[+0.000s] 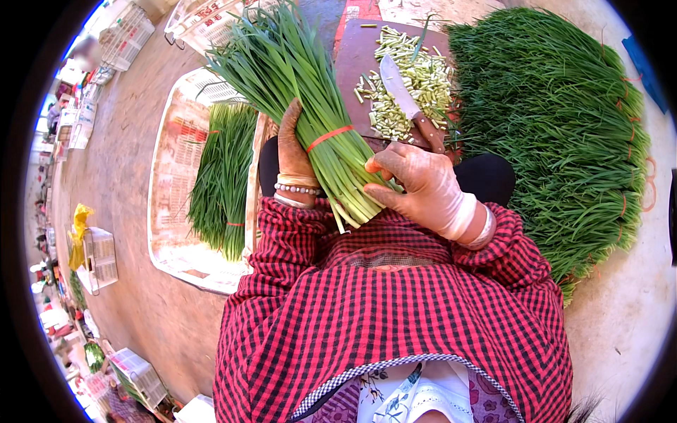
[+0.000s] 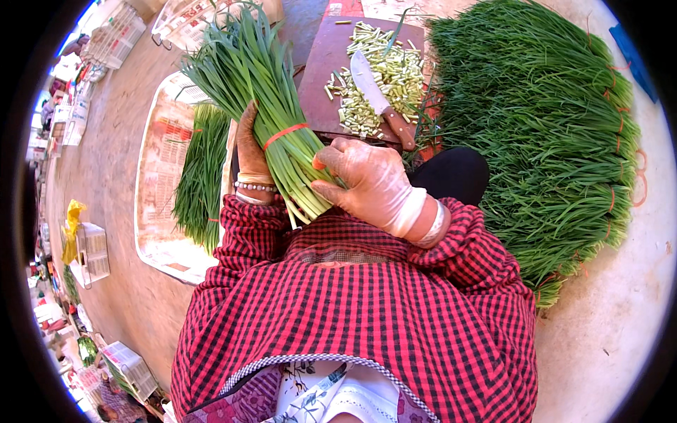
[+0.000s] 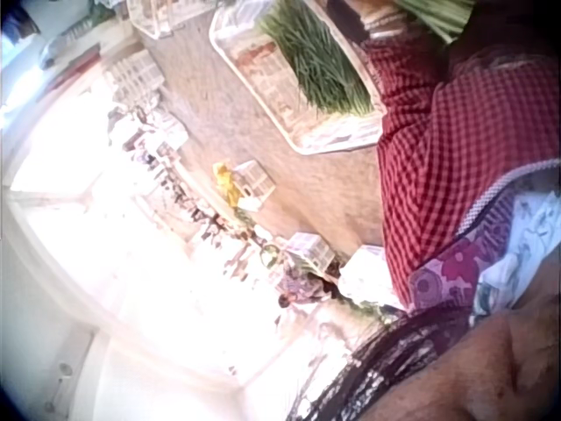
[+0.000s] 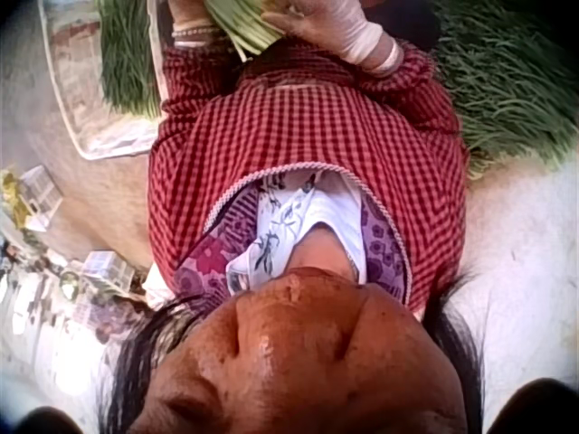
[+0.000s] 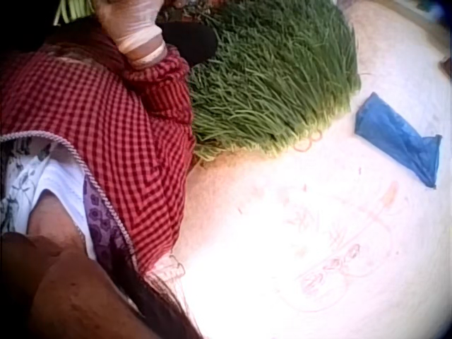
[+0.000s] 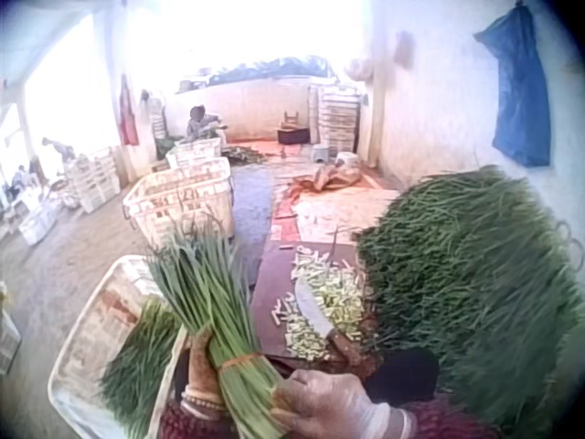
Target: The person trims the root ends of chive bundles using a knife on a wooden block and places the trimmed bundles into a plastic crate.
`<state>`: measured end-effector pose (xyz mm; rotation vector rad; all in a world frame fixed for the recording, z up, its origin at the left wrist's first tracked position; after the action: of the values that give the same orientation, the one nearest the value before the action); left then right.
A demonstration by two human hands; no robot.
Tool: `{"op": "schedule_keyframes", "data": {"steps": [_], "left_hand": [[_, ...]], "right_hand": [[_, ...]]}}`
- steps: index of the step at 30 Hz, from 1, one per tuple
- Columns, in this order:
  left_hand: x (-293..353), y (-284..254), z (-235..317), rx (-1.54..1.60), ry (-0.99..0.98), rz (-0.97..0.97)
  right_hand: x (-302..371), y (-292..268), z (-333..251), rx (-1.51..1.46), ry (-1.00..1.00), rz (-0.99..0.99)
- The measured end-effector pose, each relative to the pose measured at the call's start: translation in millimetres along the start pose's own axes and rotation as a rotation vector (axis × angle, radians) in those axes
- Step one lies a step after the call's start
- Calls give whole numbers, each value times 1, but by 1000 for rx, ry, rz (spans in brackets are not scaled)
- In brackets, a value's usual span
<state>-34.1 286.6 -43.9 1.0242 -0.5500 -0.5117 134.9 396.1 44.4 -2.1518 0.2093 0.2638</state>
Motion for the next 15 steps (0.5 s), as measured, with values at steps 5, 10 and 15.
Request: {"op": "schedule_keyframes", "data": {"steps": [5, 10, 15], "left_hand": [[7, 4, 0, -13, 66, 99], [5, 2, 2, 15, 89, 89], [7, 0, 19, 14, 153, 148]], "right_hand": [[-4, 14, 9, 79, 23, -7], [-3, 26, 17, -386, 269, -269], [16, 14, 14, -765, 412, -580]]}}
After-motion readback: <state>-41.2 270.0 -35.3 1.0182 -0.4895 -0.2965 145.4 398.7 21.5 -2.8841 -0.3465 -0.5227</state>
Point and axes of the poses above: each hand's wrist, its own x-axis away from the middle knuckle, its own y-axis out of the palm, z = x × y, the point moved 4 cm from there along -x, towards the middle knuckle, and after that the axes turned 5 degrees about x, right-handed, at the moved point
